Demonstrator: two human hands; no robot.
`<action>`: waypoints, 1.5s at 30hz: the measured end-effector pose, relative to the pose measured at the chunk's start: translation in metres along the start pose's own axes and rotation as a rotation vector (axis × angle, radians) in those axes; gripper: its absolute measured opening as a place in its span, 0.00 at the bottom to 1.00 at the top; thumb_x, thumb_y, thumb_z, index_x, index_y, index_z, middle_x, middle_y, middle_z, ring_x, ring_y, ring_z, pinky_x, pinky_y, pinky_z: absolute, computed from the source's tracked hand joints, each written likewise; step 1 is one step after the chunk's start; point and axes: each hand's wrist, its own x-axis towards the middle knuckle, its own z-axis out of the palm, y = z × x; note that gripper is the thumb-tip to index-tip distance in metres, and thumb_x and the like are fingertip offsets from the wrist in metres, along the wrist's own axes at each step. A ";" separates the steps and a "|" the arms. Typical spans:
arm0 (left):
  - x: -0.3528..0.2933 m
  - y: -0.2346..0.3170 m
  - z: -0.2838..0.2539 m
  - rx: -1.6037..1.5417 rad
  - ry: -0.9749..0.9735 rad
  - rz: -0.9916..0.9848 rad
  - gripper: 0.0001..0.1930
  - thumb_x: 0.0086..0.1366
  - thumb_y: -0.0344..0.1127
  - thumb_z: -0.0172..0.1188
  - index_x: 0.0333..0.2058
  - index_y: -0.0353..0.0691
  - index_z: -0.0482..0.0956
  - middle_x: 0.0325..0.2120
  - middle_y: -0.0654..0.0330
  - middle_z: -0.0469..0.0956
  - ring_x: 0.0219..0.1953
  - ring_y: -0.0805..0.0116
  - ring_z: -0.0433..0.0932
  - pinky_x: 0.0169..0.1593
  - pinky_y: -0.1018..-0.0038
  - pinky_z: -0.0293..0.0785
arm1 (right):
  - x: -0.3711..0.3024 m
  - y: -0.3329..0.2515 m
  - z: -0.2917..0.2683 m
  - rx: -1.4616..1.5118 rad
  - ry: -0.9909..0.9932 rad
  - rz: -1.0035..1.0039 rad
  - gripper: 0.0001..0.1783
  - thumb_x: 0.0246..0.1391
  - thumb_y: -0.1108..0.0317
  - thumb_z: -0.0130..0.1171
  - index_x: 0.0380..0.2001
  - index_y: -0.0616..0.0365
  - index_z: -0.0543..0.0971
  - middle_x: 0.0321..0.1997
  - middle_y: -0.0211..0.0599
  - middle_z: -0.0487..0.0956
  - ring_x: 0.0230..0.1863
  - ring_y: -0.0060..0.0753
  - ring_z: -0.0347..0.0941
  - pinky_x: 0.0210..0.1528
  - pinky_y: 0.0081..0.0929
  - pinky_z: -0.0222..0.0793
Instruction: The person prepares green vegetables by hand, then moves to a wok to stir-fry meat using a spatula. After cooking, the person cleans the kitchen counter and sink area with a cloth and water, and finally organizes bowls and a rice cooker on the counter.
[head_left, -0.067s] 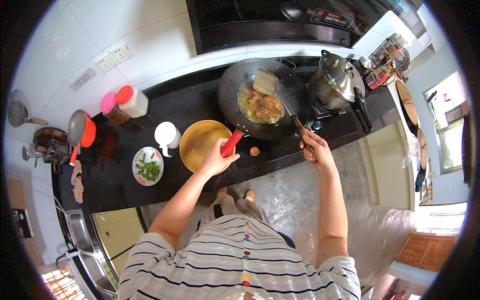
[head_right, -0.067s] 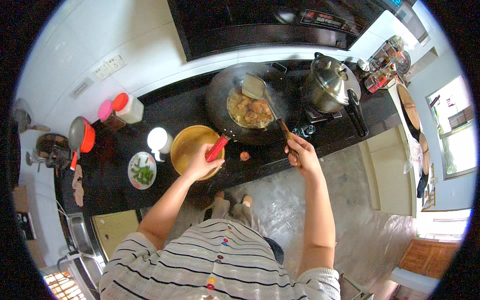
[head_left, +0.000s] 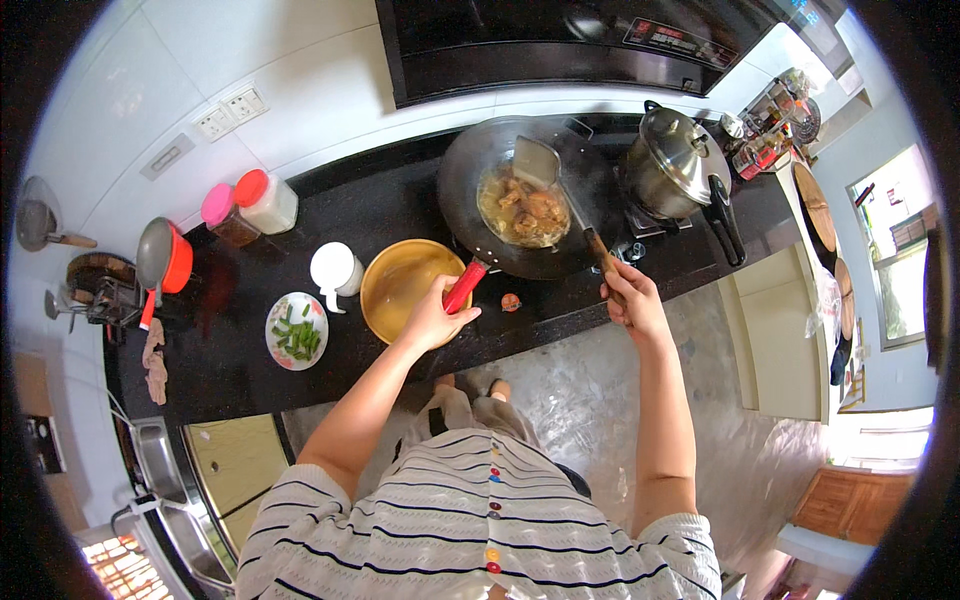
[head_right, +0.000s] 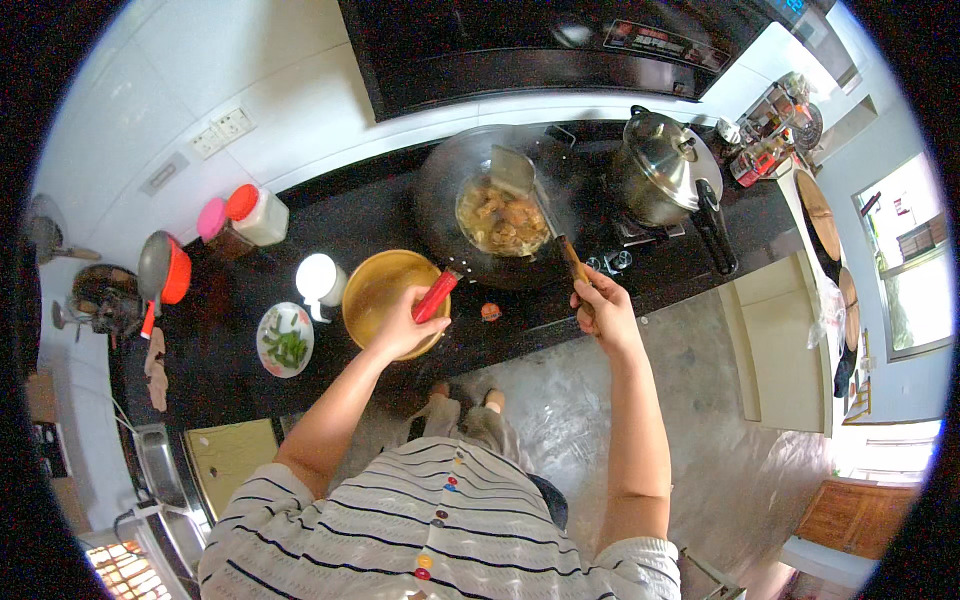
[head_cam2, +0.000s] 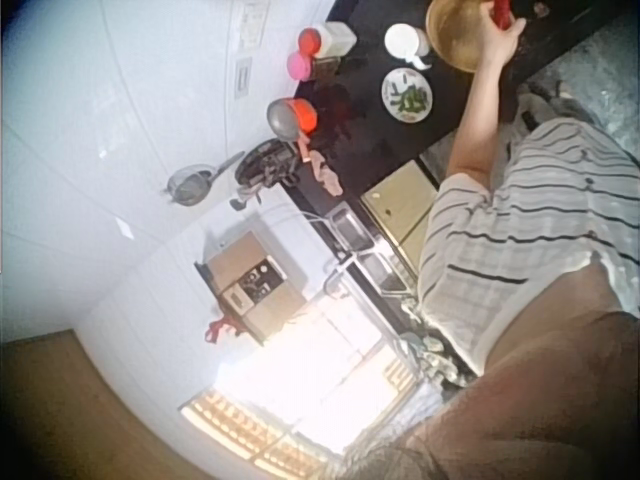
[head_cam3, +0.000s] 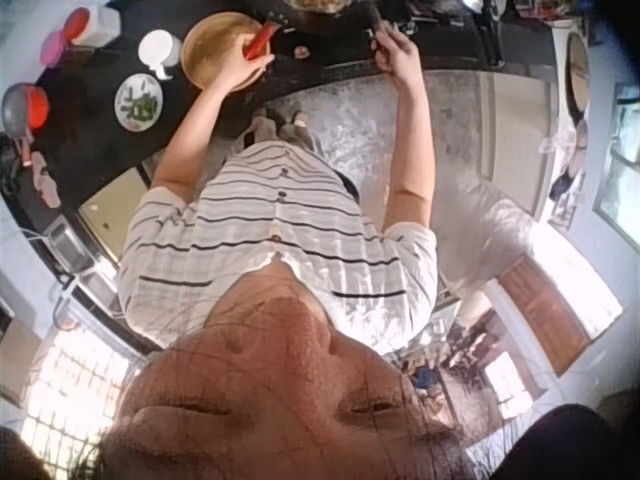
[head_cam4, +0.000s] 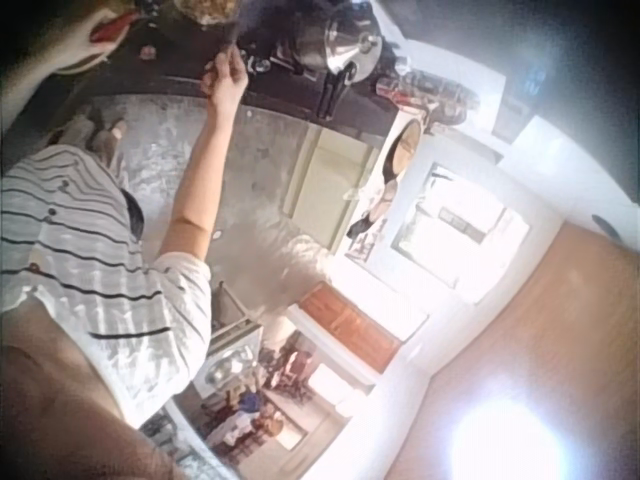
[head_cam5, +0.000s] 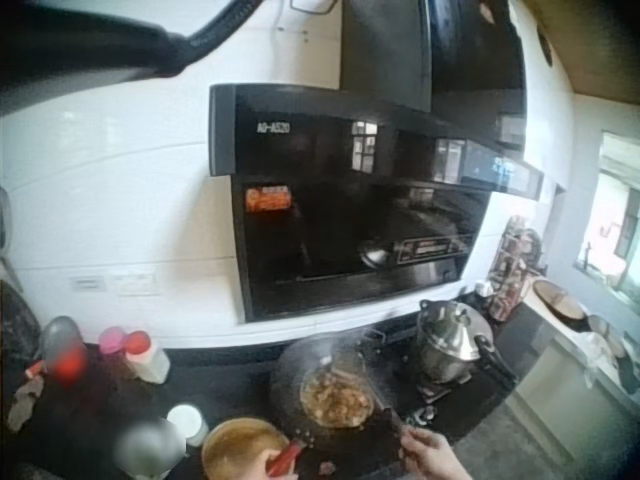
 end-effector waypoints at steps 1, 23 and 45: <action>0.000 0.001 0.000 -0.011 -0.012 -0.010 0.35 0.52 0.47 0.72 0.52 0.41 0.64 0.43 0.50 0.77 0.43 0.55 0.78 0.48 0.65 0.72 | 0.000 -0.003 0.004 -0.026 0.048 -0.010 0.24 0.61 0.70 0.55 0.60 0.59 0.69 0.24 0.30 0.72 0.12 0.16 0.58 0.14 0.17 0.52; 0.005 -0.008 0.009 -0.041 -0.002 0.035 0.34 0.53 0.47 0.72 0.52 0.41 0.64 0.40 0.49 0.78 0.43 0.54 0.79 0.48 0.64 0.72 | 0.030 0.014 0.022 -0.502 0.269 -0.114 0.26 0.58 0.68 0.58 0.59 0.61 0.70 0.19 0.29 0.73 0.13 0.17 0.63 0.15 0.19 0.57; 0.005 -0.005 0.006 -0.051 0.012 0.060 0.34 0.53 0.47 0.72 0.52 0.39 0.65 0.42 0.50 0.77 0.45 0.56 0.78 0.49 0.64 0.72 | 0.003 -0.017 0.023 -0.237 0.165 0.102 0.24 0.59 0.69 0.55 0.59 0.61 0.69 0.20 0.29 0.70 0.13 0.18 0.59 0.14 0.19 0.51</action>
